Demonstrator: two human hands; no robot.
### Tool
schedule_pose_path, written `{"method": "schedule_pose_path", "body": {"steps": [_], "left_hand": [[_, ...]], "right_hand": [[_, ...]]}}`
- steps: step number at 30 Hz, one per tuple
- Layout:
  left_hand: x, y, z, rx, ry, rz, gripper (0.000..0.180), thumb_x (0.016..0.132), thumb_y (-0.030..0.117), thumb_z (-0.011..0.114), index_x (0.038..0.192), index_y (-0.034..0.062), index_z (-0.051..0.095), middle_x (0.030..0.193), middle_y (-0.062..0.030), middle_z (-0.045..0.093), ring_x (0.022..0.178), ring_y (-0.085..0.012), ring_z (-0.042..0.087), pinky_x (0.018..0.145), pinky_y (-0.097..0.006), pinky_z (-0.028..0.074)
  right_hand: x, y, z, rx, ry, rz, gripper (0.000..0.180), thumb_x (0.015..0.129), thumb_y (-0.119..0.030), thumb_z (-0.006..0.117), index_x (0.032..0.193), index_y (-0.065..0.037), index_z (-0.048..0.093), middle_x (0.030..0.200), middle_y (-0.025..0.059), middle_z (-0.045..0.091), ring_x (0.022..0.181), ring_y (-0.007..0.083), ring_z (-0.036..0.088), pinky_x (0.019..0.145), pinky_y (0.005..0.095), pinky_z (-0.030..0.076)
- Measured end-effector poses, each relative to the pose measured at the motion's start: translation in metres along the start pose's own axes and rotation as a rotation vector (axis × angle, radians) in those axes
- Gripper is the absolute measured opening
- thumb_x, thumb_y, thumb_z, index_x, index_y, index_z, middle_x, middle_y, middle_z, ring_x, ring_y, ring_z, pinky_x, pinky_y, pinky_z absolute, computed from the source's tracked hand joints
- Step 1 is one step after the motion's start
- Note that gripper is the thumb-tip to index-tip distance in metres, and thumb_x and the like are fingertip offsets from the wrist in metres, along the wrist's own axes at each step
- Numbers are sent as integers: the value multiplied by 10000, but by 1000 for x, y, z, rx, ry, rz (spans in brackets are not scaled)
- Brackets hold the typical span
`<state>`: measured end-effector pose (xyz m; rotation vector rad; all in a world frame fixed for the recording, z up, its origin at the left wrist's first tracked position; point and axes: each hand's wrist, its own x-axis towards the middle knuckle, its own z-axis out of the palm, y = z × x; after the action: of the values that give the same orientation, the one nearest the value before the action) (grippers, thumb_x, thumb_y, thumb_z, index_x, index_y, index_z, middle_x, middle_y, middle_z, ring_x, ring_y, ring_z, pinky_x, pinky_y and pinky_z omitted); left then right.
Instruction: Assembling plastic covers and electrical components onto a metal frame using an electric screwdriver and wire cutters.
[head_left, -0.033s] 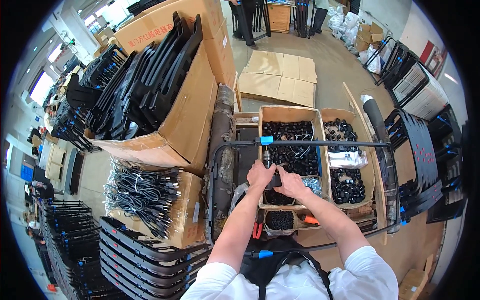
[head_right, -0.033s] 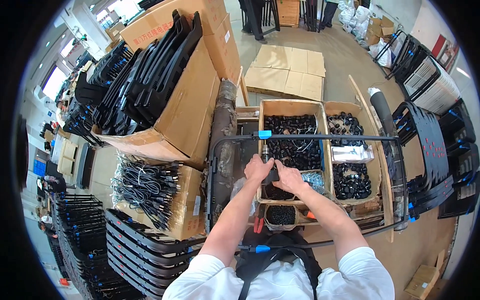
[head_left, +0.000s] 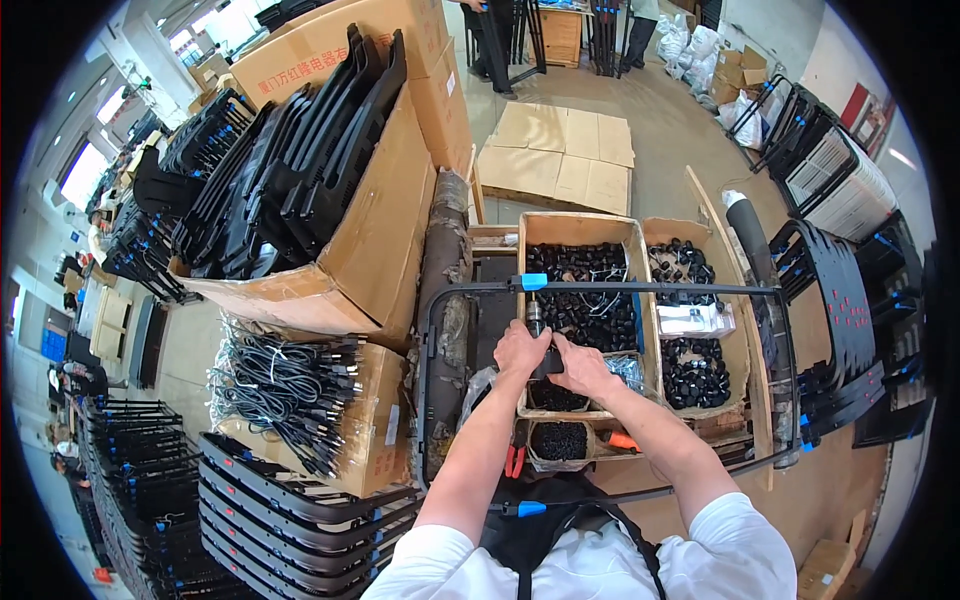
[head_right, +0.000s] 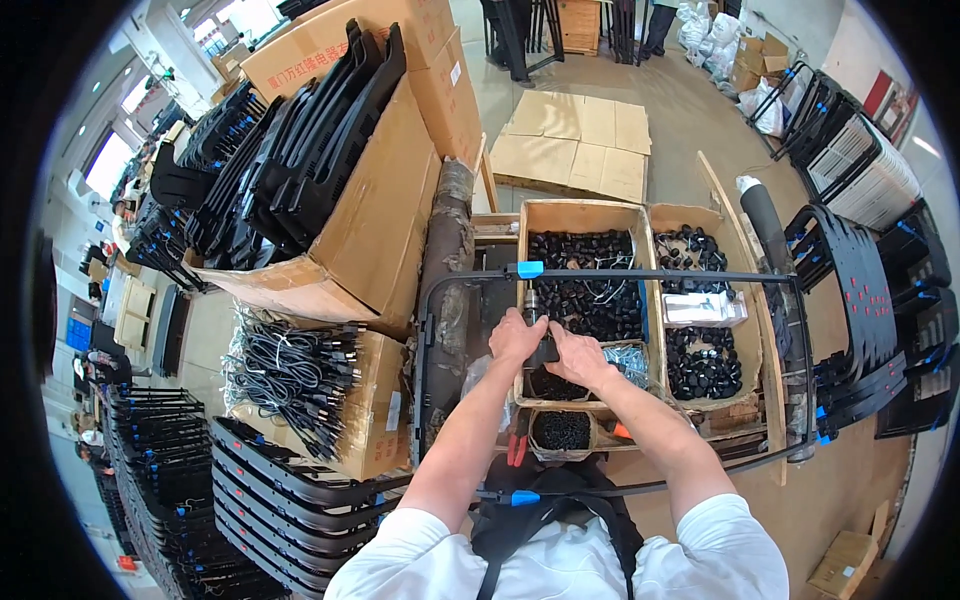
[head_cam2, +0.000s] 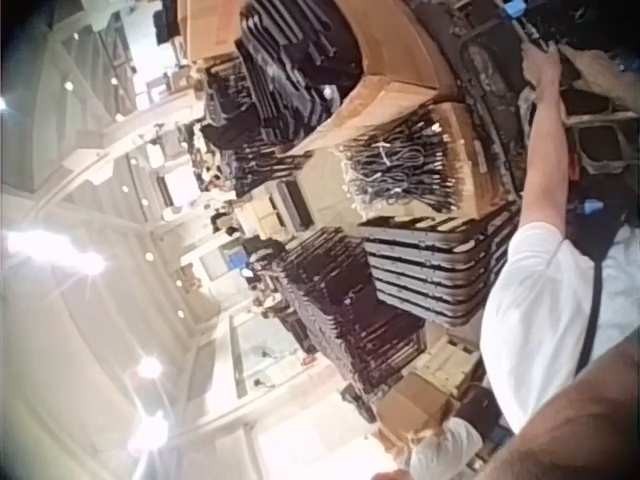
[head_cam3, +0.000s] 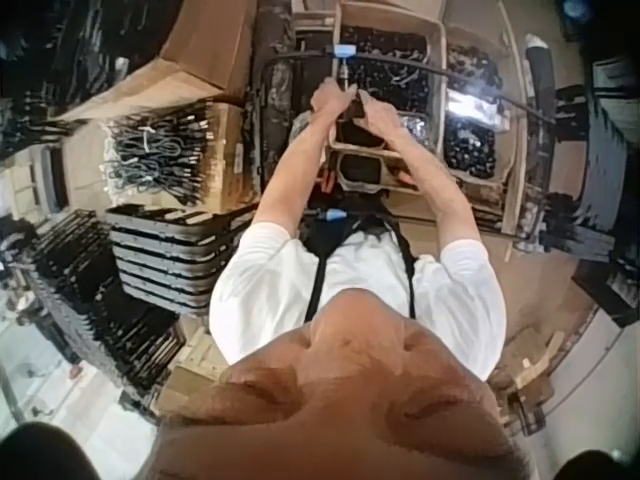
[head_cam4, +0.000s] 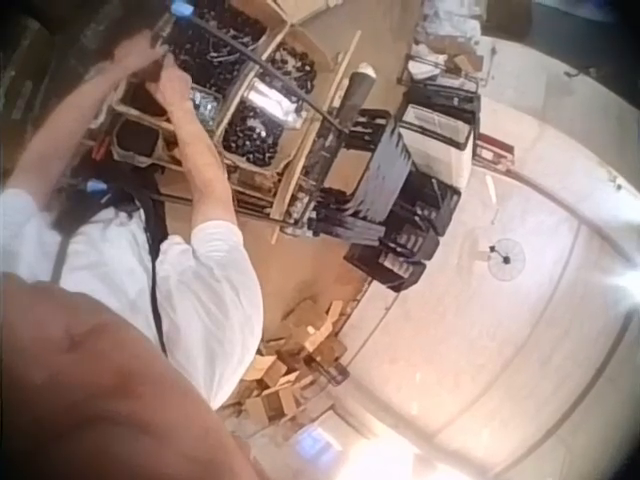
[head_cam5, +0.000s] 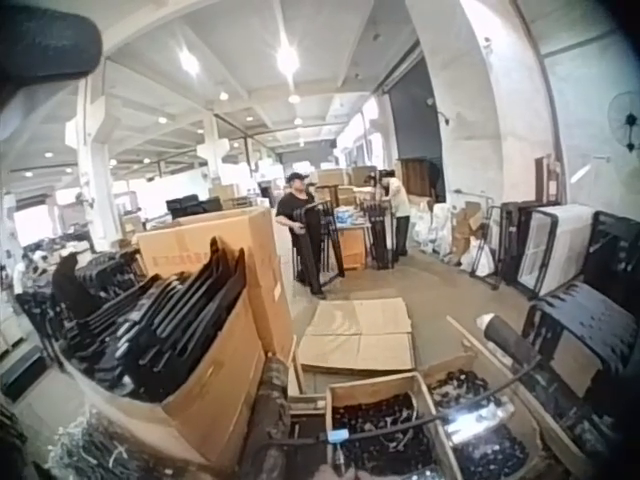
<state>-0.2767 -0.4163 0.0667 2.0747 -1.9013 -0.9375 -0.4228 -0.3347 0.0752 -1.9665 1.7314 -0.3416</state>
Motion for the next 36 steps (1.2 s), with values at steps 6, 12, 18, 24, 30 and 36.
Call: {"method": "schedule_pose_path", "body": {"steps": [6, 12, 18, 24, 30, 36], "left_hand": [[2, -2, -1, -26, -45, -7, 726, 856, 591, 735, 1238, -17, 630, 1250, -264, 704, 1163, -429, 694, 981, -509, 557], [-3, -7, -3, -38, -75, -10, 743, 853, 603, 735, 1257, -11, 627, 1266, -254, 701, 1168, -416, 696, 986, -497, 559], [-6, -13, 0, -28, -86, 3, 772, 853, 652, 701, 1242, -11, 636, 1269, -249, 708, 1202, -399, 685, 1001, -489, 546], [-11, -18, -3, -47, -106, 22, 791, 854, 662, 698, 1265, -11, 632, 1289, -247, 701, 1220, -399, 676, 1017, -486, 542], [-20, -16, -4, -86, -91, 33, 753, 863, 603, 729, 1254, -32, 622, 1270, -255, 698, 1189, -409, 683, 999, -495, 547], [-56, -33, 2, -194, -65, 53, 767, 865, 614, 719, 1238, -50, 618, 1285, -275, 682, 1209, -433, 661, 1008, -503, 532]], "right_hand": [[-1, -2, 10, -65, 73, -100, 567, 813, -207, 799, 1294, -47, 545, 1292, 163, 567, 1211, 390, 619, 963, 489, 553], [-9, -12, 7, -41, 28, -68, 554, 820, -188, 788, 1300, -57, 544, 1297, 153, 564, 1226, 386, 612, 991, 495, 535], [-13, -14, 9, -53, -44, 13, 624, 823, -226, 787, 1380, -83, 545, 1348, 143, 556, 1249, 383, 602, 1013, 490, 526], [-18, -24, 6, -76, -61, 34, 608, 836, -250, 772, 1378, -86, 549, 1312, 139, 564, 1225, 384, 614, 986, 498, 534], [-25, -21, 10, -86, -9, -4, 585, 829, -242, 767, 1352, -84, 557, 1260, 141, 580, 1167, 394, 642, 936, 508, 559], [-62, -38, 17, -143, 69, -9, 620, 799, -230, 790, 1353, -79, 557, 1313, 143, 586, 1163, 402, 646, 939, 499, 569]]}}
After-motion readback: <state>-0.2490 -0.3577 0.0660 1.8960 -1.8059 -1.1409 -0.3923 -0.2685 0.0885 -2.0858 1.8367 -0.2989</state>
